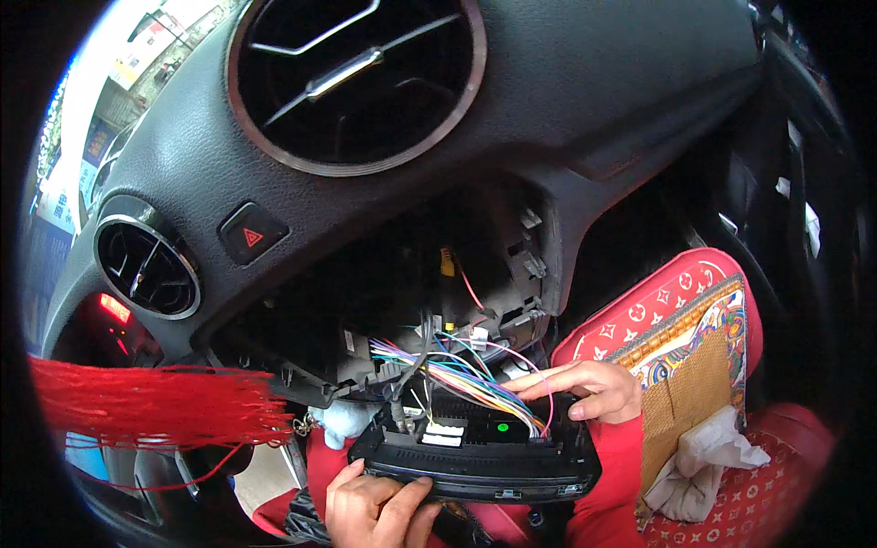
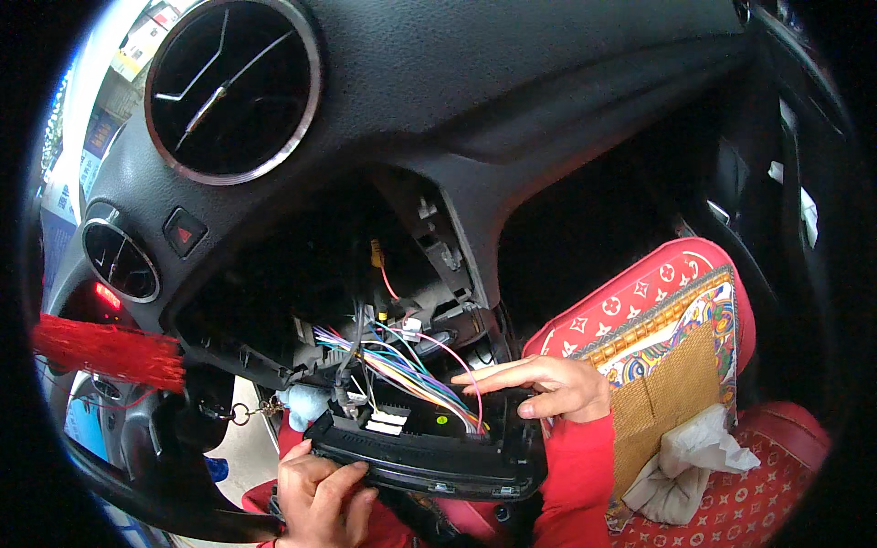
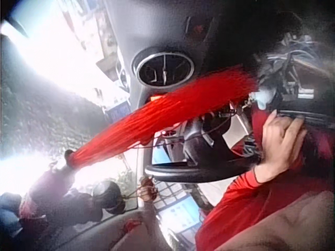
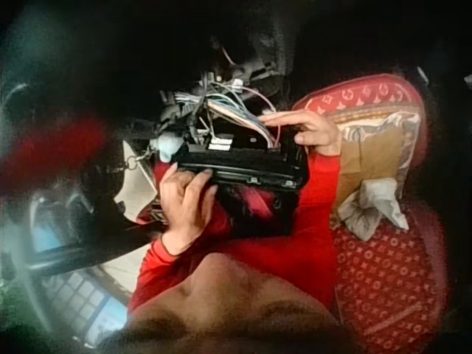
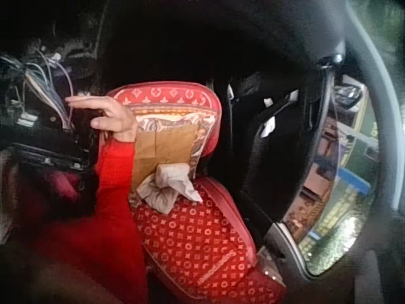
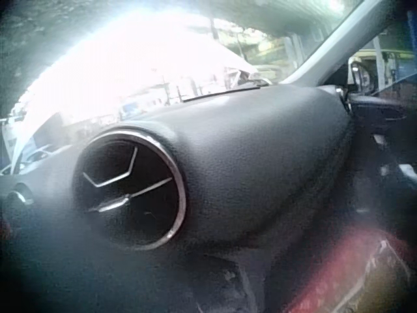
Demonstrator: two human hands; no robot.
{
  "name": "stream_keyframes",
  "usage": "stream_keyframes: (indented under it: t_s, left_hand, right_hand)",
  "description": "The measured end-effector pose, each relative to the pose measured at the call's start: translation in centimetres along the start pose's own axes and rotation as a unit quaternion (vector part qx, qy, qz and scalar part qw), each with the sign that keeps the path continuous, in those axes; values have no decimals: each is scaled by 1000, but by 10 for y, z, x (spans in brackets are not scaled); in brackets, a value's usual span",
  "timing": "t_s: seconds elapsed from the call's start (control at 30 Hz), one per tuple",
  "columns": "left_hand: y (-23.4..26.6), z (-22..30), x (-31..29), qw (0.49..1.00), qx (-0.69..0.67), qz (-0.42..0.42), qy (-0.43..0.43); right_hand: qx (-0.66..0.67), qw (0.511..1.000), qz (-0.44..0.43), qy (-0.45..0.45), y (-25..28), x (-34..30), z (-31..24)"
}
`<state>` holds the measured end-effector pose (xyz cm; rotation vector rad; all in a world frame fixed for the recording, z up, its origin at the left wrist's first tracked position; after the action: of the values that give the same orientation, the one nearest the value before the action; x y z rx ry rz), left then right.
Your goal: The person connects a rearview camera to the car's wiring in the trunk, then moves to the driver's seat and removes the dashboard infotainment unit to access the wiring harness. They use a smartphone flashlight to inspect the wires and appear to be preparing to connect the camera to the head unit.
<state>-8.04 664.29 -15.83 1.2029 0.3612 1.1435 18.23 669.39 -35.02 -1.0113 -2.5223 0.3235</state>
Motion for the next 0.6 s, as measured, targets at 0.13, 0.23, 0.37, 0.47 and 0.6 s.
stream_keyframes:
  t_s: [0.13,0.23,0.37,0.47,0.6]
  left_hand:
    - [0,0,0,1000,0,-1,2]
    - [1,-1,-1,1000,-9,8,2]
    - [0,-3,-1,1000,-15,2,1]
    - [-1,-3,-1,1000,-16,-2,4]
    - [-3,-5,-3,1000,-17,-3,7]
  right_hand:
    - [-1,1000,2,-17,0,0,-1]
    - [-13,1000,5,-15,0,1,-5]
    - [27,999,32,-34,-1,2,-7]
    - [79,994,55,-47,-3,0,-7]
    - [83,992,70,-70,-4,-1,-3]
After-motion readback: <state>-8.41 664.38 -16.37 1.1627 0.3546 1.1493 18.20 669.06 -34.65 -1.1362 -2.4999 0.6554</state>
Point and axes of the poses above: each hand's wrist, its own x-axis towards the middle knuckle, its own y-axis out of the back of the hand, z = x × y, the point moved 5 cm from there along x, towards the middle knuckle, and after that the axes turned 7 degrees about z, right-handed, at the moved point
